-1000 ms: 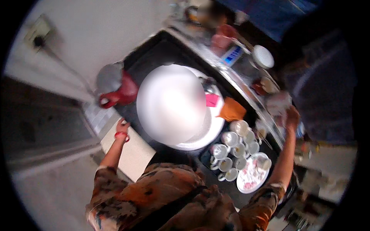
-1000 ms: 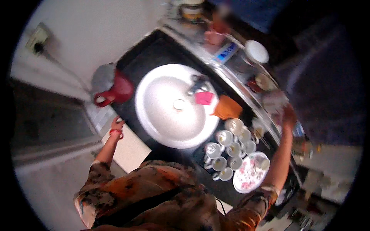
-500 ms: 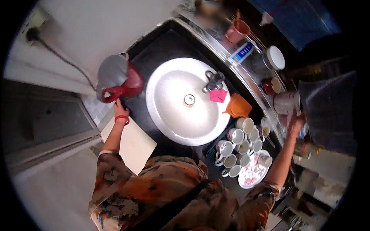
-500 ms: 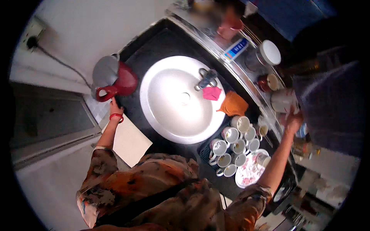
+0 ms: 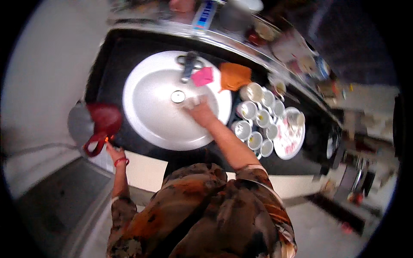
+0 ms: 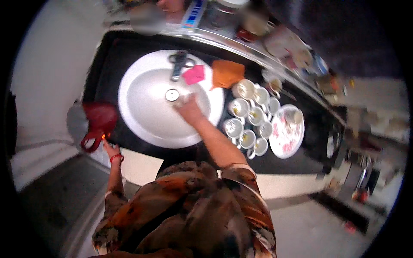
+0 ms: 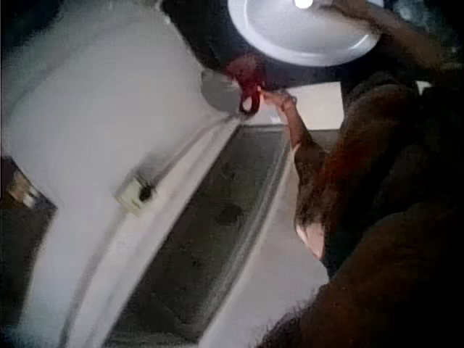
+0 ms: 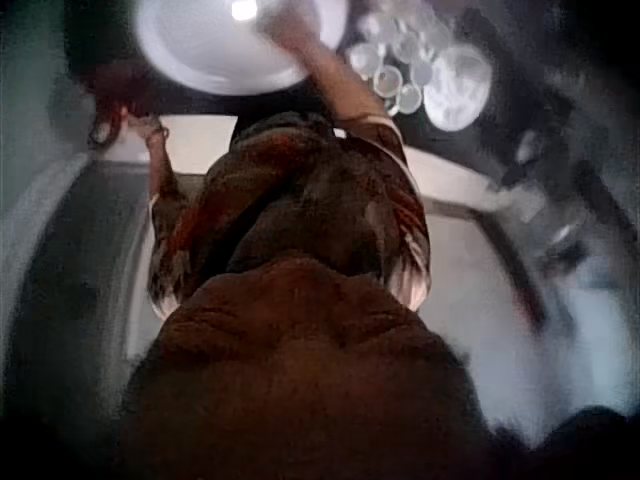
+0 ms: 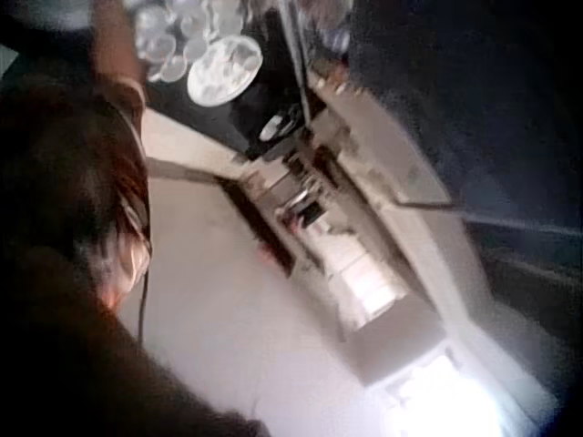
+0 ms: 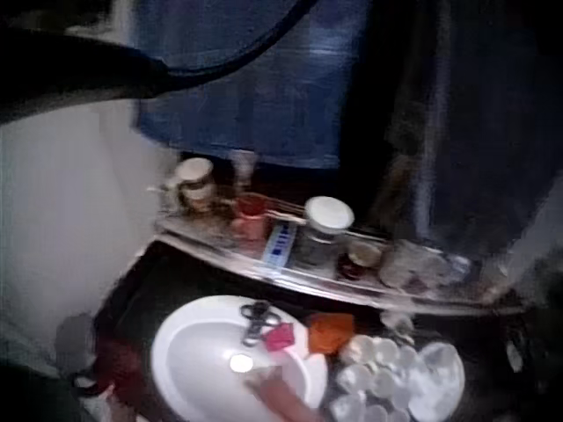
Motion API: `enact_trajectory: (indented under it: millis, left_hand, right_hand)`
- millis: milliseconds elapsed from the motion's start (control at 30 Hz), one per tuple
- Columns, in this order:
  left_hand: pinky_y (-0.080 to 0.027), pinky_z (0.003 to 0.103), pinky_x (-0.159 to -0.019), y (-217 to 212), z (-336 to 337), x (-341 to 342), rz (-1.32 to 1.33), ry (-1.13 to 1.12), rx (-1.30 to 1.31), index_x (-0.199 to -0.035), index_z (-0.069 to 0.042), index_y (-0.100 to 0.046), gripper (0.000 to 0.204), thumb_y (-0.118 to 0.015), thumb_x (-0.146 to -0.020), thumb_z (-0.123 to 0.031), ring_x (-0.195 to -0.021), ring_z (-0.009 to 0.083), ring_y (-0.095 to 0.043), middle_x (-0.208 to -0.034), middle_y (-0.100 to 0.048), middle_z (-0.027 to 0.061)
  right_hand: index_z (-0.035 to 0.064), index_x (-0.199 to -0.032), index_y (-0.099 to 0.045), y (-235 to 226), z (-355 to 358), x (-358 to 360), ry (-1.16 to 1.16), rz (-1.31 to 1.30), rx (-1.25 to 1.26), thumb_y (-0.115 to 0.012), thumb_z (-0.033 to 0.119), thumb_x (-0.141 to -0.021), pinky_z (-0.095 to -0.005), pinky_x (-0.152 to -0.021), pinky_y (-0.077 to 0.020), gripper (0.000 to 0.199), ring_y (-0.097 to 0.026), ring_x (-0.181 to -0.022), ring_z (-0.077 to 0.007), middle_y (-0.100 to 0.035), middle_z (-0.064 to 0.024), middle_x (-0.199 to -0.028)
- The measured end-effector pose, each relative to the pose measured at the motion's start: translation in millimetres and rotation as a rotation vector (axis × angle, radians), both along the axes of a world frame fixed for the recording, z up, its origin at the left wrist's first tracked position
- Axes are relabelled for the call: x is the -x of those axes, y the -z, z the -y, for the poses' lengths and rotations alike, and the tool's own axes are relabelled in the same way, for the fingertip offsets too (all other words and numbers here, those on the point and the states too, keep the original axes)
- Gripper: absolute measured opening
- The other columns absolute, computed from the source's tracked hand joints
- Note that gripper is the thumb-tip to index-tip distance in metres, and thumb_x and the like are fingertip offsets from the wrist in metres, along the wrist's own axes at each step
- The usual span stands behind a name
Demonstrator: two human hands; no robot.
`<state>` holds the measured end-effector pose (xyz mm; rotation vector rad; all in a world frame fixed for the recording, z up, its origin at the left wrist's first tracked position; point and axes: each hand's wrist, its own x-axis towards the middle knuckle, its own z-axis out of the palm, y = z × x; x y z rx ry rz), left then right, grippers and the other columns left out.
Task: The person uses chopsticks to place tea leaves into small cups and سپس pours water from a kettle into the cups at a kitchen counter.
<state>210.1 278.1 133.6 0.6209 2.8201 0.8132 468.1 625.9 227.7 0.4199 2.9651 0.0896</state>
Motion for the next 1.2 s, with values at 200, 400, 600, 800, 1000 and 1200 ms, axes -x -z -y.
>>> enact_trajectory:
  millis: [200,400,600,800,1000,1200]
  left_hand:
    - [-0.038,0.038,-0.087,9,-3,-3,-0.098,-0.051,0.035,-0.134,-0.006,-0.014,0.085,-0.062,-0.064,0.006,-0.104,0.0372,-0.042,-0.117,-0.036,0.0267]
    - [-0.037,0.041,-0.089,-4,-10,-5,-0.043,-0.047,0.165,-0.133,-0.003,-0.009,0.089,-0.062,-0.063,0.002,-0.103,0.0408,-0.042,-0.117,-0.034,0.0290]
    - [-0.038,0.041,-0.089,24,24,15,-0.055,-0.028,0.203,-0.134,-0.007,-0.014,0.088,-0.069,-0.064,-0.004,-0.106,0.0362,-0.046,-0.116,-0.044,0.0254]
    - [-0.036,0.037,-0.093,49,76,-44,0.066,0.132,0.129,-0.128,-0.004,-0.031,0.076,-0.070,-0.063,-0.014,-0.108,0.0345,-0.044,-0.118,-0.044,0.0244]
    - [-0.040,0.037,-0.087,83,157,-204,0.382,0.319,0.340,-0.114,-0.007,-0.049,0.055,-0.070,-0.064,-0.023,-0.102,0.0335,-0.047,-0.109,-0.047,0.0239]
    - [-0.043,0.037,-0.084,116,264,-307,0.641,0.317,0.497,-0.107,-0.003,-0.054,0.051,-0.066,-0.067,-0.032,-0.099,0.0321,-0.052,-0.105,-0.054,0.0224]
  right_hand:
    - [0.0105,-0.119,-0.044,-27,48,-27,0.396,-0.125,0.872,-0.051,0.006,-0.072,-0.0389,-0.079,-0.0419,0.048,-0.052,-0.092,-0.0295,-0.051,-0.0157,-0.106]
    - [0.0112,-0.118,-0.047,-20,105,-92,0.261,-0.508,0.516,-0.050,0.002,-0.069,-0.0370,-0.082,-0.0373,0.050,-0.045,-0.099,-0.0271,-0.047,-0.0113,-0.112]
    - [0.0040,-0.094,-0.055,-1,169,-153,0.376,-0.459,0.738,-0.048,0.006,-0.073,-0.0395,-0.072,-0.0444,0.022,-0.054,-0.084,-0.0297,-0.054,-0.0141,-0.086]
    - [0.0054,-0.096,-0.054,19,225,-235,0.301,-0.442,0.780,-0.046,0.010,-0.075,-0.0391,-0.076,-0.0439,0.022,-0.054,-0.088,-0.0300,-0.054,-0.0140,-0.093]
    - [0.0065,-0.088,-0.056,20,287,-320,0.350,-0.026,0.740,-0.047,0.015,-0.077,-0.0388,-0.067,-0.0473,0.017,-0.057,-0.079,-0.0298,-0.058,-0.0144,-0.084]
    - [0.0085,-0.093,-0.058,50,356,-383,0.327,0.232,0.800,-0.049,0.015,-0.074,-0.0373,-0.070,-0.0470,0.022,-0.057,-0.083,-0.0289,-0.059,-0.0143,-0.087]
